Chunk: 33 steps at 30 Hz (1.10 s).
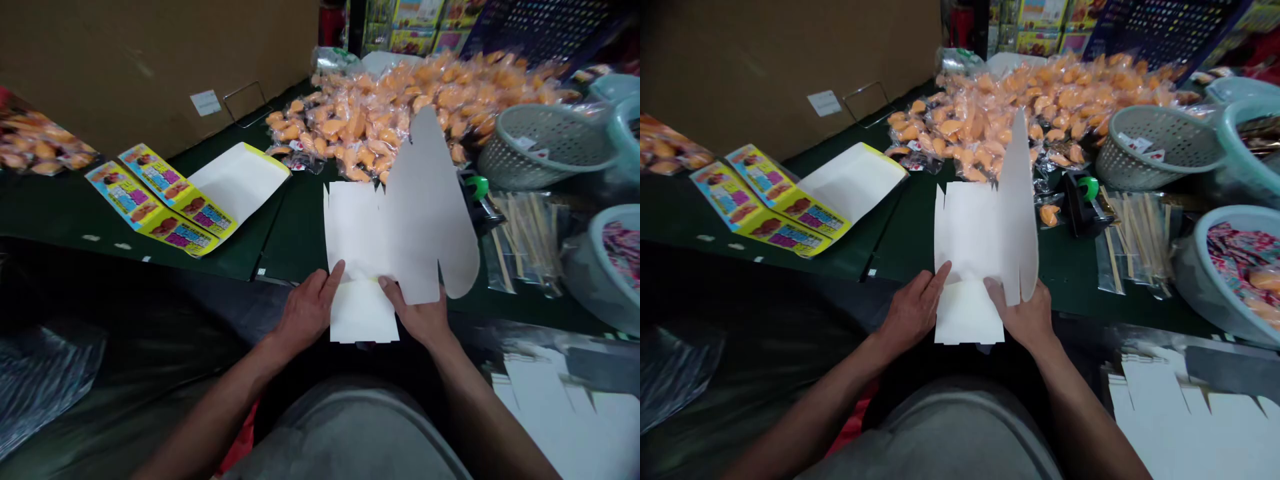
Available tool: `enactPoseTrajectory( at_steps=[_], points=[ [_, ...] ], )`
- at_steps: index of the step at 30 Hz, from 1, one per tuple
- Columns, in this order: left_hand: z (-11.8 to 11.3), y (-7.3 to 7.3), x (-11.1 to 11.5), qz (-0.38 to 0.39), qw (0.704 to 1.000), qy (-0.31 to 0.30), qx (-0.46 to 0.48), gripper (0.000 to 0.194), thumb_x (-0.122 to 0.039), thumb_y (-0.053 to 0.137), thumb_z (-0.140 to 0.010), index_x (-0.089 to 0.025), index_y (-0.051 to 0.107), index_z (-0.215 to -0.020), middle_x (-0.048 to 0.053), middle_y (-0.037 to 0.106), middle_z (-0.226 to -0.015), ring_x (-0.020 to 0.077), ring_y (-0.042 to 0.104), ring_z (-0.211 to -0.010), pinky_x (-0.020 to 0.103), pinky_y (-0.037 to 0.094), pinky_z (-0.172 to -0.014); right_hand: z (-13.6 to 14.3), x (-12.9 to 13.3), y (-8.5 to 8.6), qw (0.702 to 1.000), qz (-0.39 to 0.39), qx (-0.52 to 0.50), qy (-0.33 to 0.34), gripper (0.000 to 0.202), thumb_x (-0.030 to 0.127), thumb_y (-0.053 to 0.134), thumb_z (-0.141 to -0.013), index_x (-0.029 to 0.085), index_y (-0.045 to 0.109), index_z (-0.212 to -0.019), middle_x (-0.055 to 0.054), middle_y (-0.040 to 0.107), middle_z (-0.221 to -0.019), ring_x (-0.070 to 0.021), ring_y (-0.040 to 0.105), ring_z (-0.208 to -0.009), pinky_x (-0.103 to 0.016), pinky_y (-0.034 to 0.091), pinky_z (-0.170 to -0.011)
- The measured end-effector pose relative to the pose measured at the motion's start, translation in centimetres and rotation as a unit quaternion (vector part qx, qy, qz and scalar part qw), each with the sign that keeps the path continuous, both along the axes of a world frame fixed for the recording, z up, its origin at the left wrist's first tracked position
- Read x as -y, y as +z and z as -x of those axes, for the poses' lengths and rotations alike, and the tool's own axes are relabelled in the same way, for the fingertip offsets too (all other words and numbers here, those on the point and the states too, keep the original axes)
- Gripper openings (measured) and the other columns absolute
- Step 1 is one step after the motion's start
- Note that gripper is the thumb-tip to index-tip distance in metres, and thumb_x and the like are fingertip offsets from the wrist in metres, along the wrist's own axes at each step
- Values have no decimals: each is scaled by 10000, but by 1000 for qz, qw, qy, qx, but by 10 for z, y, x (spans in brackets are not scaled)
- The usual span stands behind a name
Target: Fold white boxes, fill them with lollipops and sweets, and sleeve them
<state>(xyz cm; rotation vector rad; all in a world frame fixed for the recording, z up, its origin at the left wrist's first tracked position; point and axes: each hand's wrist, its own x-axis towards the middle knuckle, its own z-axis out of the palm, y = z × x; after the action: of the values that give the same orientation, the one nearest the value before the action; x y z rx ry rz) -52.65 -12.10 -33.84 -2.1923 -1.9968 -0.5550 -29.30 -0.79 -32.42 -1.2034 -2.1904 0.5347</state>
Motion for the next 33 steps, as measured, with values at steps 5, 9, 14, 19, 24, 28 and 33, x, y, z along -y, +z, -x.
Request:
enactPoseTrajectory(
  at_steps=[5, 9, 14, 19, 24, 28, 33],
  points=[
    [5, 3, 8, 2, 999, -43, 31, 760, -21, 453, -939, -137, 217, -1652, 125, 638, -1092, 261, 638, -959, 383, 593, -820, -1, -1, 1, 999, 11, -33, -3, 298, 499, 688, -993, 207, 720, -1047, -78, 711, -950, -252, 689, -935, -373, 569, -834],
    [9, 9, 16, 69, 991, -96, 60, 917, -60, 515, -913, -173, 83, -1714, 168, 594, -1232, 293, 603, -1077, 455, 593, -915, -1, -2, 4, 999, 24, -33, 5, 304, 489, 685, -996, 204, 745, -1080, -88, 735, -1008, -260, 697, -950, -391, 564, -853],
    [4, 4, 15, -7, 983, -79, 164, 733, -132, 541, -1023, -277, 263, -1686, 101, 584, -1143, 224, 597, -1007, 375, 582, -867, -3, -5, 10, 996, 62, -67, 10, 292, 510, 729, -958, 217, 736, -958, -63, 721, -903, -239, 676, -870, -380, 574, -848],
    [-10, 5, 7, -71, 956, -14, 284, 373, -229, 584, -1057, -261, 615, -1427, 86, 559, -1142, 198, 588, -1024, 354, 554, -850, -12, -6, 14, 979, 151, -134, -10, 421, 616, 630, -1004, 214, 748, -957, -94, 743, -1000, -279, 687, -1033, -451, 551, -1046],
    [-23, 14, -2, -96, 941, 49, 321, 157, -280, 619, -1042, -178, 718, -1107, 119, 546, -1212, 243, 560, -1139, 444, 518, -978, -24, -8, 13, 974, 154, -165, 25, 631, 765, 437, -1025, 223, 761, -1002, -127, 748, -1037, -326, 663, -1209, -498, 492, -1150],
    [-30, 16, -14, -123, 926, 98, 342, 255, -282, 602, -1045, -171, 622, -816, 116, 572, -1212, 248, 563, -1140, 455, 502, -981, -21, -3, 9, 968, 164, -178, 64, 513, 658, 634, -986, 212, 732, -1220, -104, 745, -1180, -314, 626, -1311, -503, 467, -1178],
    [-36, 14, -30, -158, 916, 138, 341, 333, -286, 597, -1022, -197, 505, -715, 96, 585, -1097, 228, 582, -1045, 411, 519, -903, 4, 9, 11, 980, 111, -158, -51, 374, 518, 693, -988, 195, 759, -1164, -118, 751, -1198, -301, 672, -1214, -491, 506, -1137]
  ],
)
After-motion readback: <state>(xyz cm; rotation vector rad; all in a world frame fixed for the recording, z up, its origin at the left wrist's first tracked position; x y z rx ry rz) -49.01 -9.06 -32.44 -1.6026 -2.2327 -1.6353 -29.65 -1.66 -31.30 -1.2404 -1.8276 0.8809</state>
